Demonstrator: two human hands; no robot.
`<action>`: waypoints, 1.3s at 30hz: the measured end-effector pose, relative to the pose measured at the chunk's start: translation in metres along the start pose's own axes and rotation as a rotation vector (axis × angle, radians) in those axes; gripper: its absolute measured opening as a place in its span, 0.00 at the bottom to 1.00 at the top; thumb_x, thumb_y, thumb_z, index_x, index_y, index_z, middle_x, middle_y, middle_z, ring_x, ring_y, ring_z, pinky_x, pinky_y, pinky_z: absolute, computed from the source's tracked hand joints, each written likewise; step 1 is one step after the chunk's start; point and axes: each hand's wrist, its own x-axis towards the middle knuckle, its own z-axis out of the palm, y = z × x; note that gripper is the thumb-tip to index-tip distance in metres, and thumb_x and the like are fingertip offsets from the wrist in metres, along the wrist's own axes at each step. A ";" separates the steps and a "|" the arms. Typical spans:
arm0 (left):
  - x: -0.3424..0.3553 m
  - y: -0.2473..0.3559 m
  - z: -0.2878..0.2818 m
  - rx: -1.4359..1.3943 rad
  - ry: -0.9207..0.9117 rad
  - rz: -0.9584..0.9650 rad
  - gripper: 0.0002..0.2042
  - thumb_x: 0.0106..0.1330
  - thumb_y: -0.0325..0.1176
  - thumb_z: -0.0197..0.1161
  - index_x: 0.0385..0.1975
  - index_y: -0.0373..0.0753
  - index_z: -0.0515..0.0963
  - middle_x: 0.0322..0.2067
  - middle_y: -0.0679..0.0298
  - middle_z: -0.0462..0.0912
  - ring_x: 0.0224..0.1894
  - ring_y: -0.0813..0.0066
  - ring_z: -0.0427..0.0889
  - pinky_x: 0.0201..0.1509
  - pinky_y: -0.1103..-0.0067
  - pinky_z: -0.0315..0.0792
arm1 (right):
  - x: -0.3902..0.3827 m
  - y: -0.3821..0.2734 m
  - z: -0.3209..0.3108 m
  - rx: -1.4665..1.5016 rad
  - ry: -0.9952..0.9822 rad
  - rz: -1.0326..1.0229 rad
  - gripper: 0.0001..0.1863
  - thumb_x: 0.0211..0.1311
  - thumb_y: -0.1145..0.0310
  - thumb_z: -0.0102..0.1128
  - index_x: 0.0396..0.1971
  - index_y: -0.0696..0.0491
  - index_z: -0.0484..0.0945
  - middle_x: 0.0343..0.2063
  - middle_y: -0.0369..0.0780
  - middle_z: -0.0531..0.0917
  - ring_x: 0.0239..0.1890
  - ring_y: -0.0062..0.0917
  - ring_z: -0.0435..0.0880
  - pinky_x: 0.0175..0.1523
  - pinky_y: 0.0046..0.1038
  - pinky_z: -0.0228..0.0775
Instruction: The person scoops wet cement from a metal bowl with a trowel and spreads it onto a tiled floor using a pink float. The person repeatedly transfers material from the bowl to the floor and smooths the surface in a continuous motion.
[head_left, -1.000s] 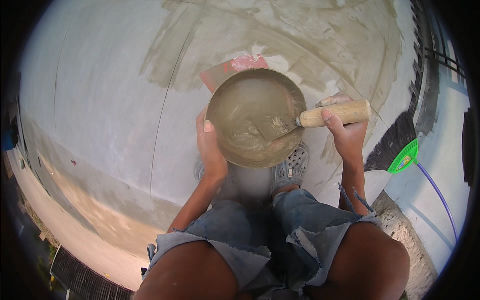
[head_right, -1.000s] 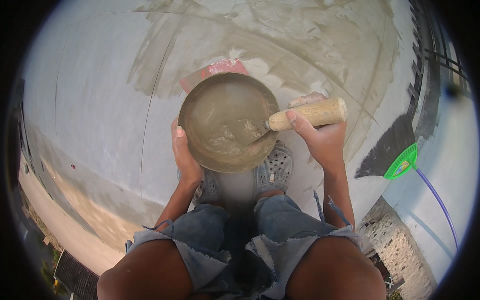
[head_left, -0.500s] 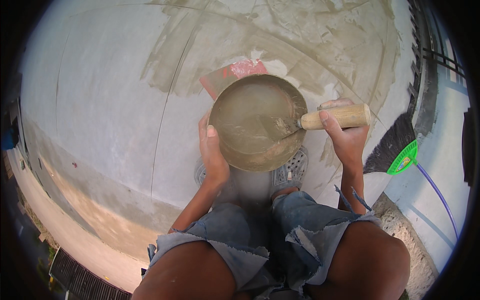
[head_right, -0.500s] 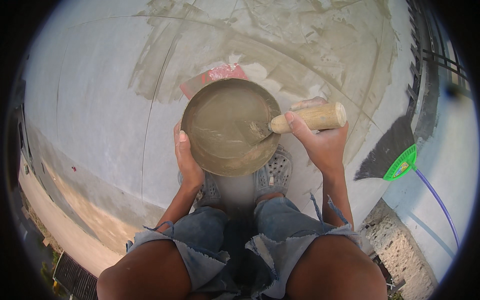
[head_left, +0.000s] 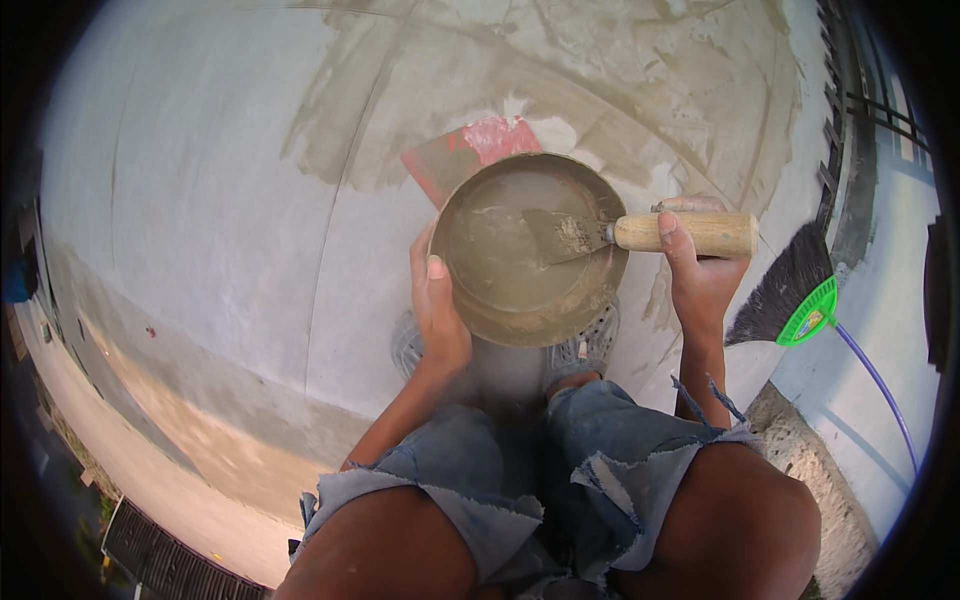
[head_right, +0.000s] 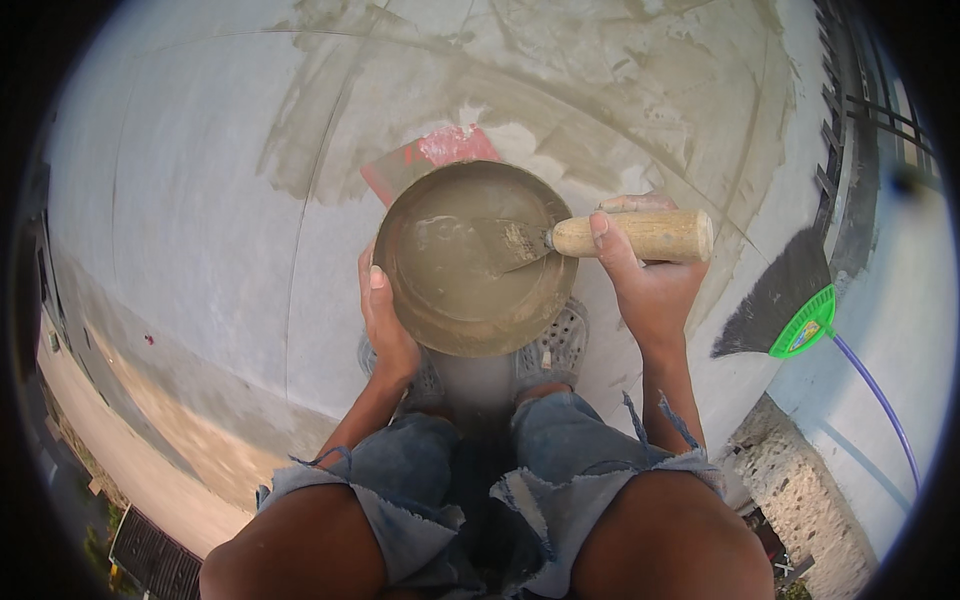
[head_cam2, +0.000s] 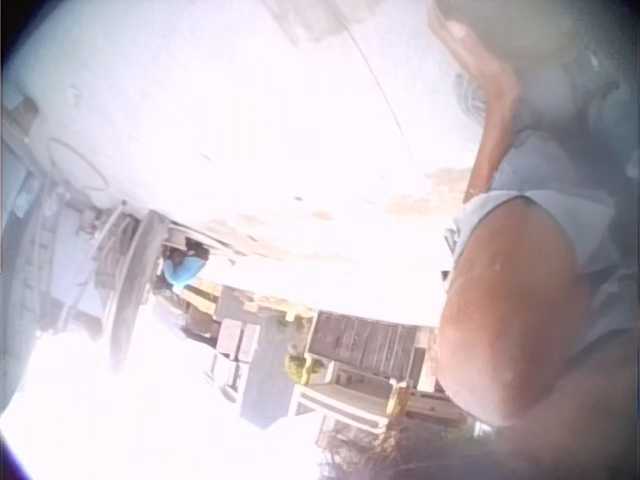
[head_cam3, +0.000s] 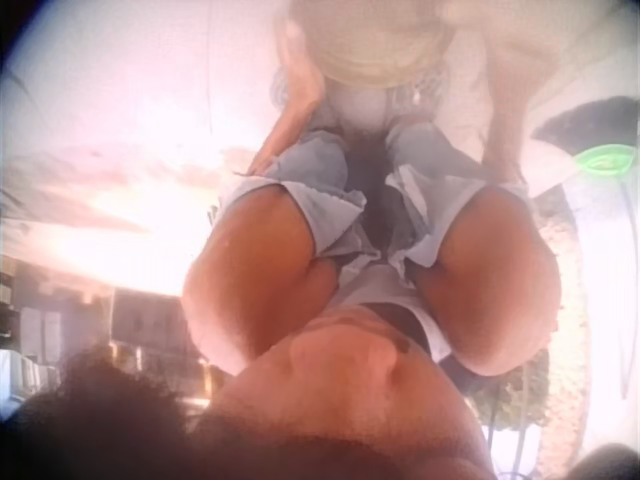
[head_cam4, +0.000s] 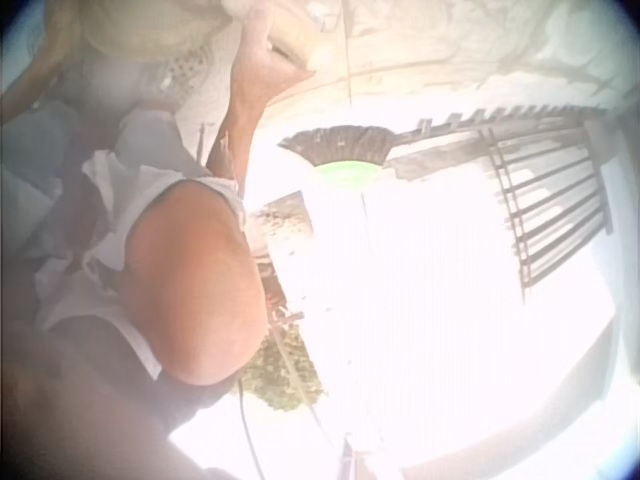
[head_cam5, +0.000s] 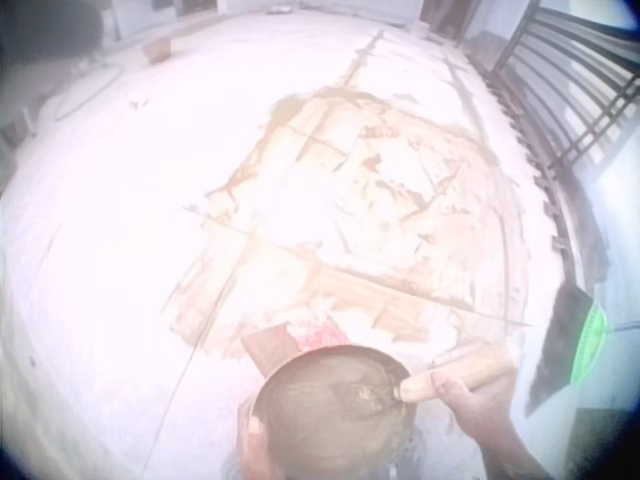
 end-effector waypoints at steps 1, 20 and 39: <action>0.002 0.001 0.002 0.002 -0.008 -0.004 0.33 0.86 0.53 0.40 0.75 0.28 0.60 0.71 0.50 0.66 0.74 0.62 0.65 0.79 0.66 0.58 | 0.001 0.002 -0.004 0.006 -0.006 0.000 0.13 0.62 0.72 0.79 0.42 0.61 0.85 0.36 0.37 0.87 0.39 0.19 0.86 0.46 0.24 0.79; -0.001 -0.022 -0.007 0.054 0.060 -0.025 0.31 0.86 0.52 0.38 0.74 0.31 0.62 0.68 0.52 0.70 0.71 0.61 0.70 0.75 0.66 0.64 | -0.018 -0.001 0.013 0.177 -0.037 0.161 0.14 0.62 0.72 0.79 0.42 0.62 0.85 0.36 0.40 0.89 0.39 0.21 0.89 0.45 0.25 0.82; -0.001 -0.011 -0.006 0.098 0.075 -0.030 0.33 0.85 0.55 0.41 0.73 0.30 0.62 0.68 0.52 0.70 0.70 0.62 0.70 0.75 0.66 0.63 | -0.017 0.006 0.006 0.104 -0.028 0.156 0.15 0.61 0.71 0.80 0.42 0.62 0.84 0.36 0.40 0.89 0.38 0.22 0.89 0.43 0.25 0.83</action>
